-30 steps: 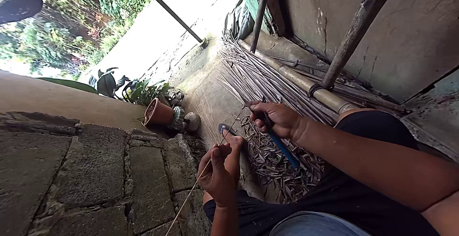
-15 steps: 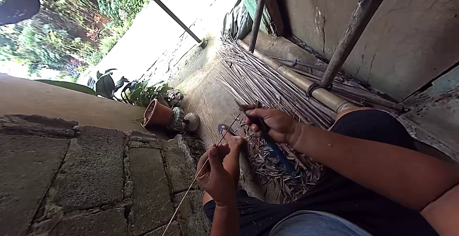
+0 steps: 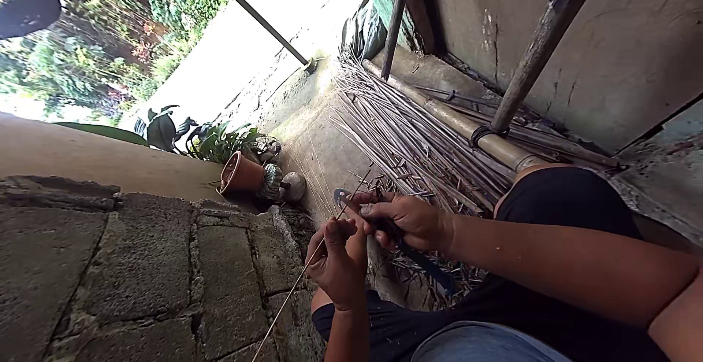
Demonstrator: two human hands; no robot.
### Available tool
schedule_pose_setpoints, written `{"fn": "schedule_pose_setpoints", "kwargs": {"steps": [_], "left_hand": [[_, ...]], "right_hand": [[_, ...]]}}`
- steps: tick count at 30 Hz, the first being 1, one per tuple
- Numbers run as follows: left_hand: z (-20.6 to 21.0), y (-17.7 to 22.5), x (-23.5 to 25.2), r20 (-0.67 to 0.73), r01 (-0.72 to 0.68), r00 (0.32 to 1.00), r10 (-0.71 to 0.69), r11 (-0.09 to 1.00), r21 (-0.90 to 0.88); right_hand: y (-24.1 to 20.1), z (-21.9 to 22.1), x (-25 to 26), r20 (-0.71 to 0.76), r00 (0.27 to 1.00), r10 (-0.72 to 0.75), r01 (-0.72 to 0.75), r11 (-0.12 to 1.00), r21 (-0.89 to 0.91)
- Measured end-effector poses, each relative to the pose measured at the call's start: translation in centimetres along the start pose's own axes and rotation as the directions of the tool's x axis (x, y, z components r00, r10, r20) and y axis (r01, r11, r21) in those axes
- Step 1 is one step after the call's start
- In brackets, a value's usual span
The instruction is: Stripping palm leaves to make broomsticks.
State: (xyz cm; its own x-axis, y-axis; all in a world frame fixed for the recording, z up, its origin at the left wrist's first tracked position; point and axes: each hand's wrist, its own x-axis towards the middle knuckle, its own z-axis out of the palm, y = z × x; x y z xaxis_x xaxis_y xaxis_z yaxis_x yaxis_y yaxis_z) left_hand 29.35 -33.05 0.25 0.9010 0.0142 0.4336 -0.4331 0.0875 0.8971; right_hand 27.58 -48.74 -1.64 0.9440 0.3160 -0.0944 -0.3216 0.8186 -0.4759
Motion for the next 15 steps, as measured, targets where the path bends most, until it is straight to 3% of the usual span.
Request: {"fn": "schedule_pose_setpoints", "kwargs": {"steps": [4,7,11,15], "left_hand": [[-0.3,0.3,0.6,-0.037,-0.015,0.999,0.014,1.0,-0.01],[-0.7,0.4,1.0,-0.059,-0.02,0.998,0.02,1.0,0.012],[-0.9,0.0,1.2,-0.057,-0.028,0.998,0.029,0.999,0.022],[-0.7,-0.3,0.8,-0.002,-0.047,0.999,0.047,0.999,0.028]], "right_hand": [[-2.4,-1.4,1.0,-0.221,0.973,-0.063,0.089,0.99,0.112],[-3.6,-1.9,1.3,-0.295,0.948,-0.121,0.172,0.973,0.152],[-1.9,-0.3,0.3,-0.208,0.968,-0.141,0.158,0.985,0.07],[0.3,0.0,0.1,0.055,0.997,-0.055,0.058,0.997,-0.057]]}}
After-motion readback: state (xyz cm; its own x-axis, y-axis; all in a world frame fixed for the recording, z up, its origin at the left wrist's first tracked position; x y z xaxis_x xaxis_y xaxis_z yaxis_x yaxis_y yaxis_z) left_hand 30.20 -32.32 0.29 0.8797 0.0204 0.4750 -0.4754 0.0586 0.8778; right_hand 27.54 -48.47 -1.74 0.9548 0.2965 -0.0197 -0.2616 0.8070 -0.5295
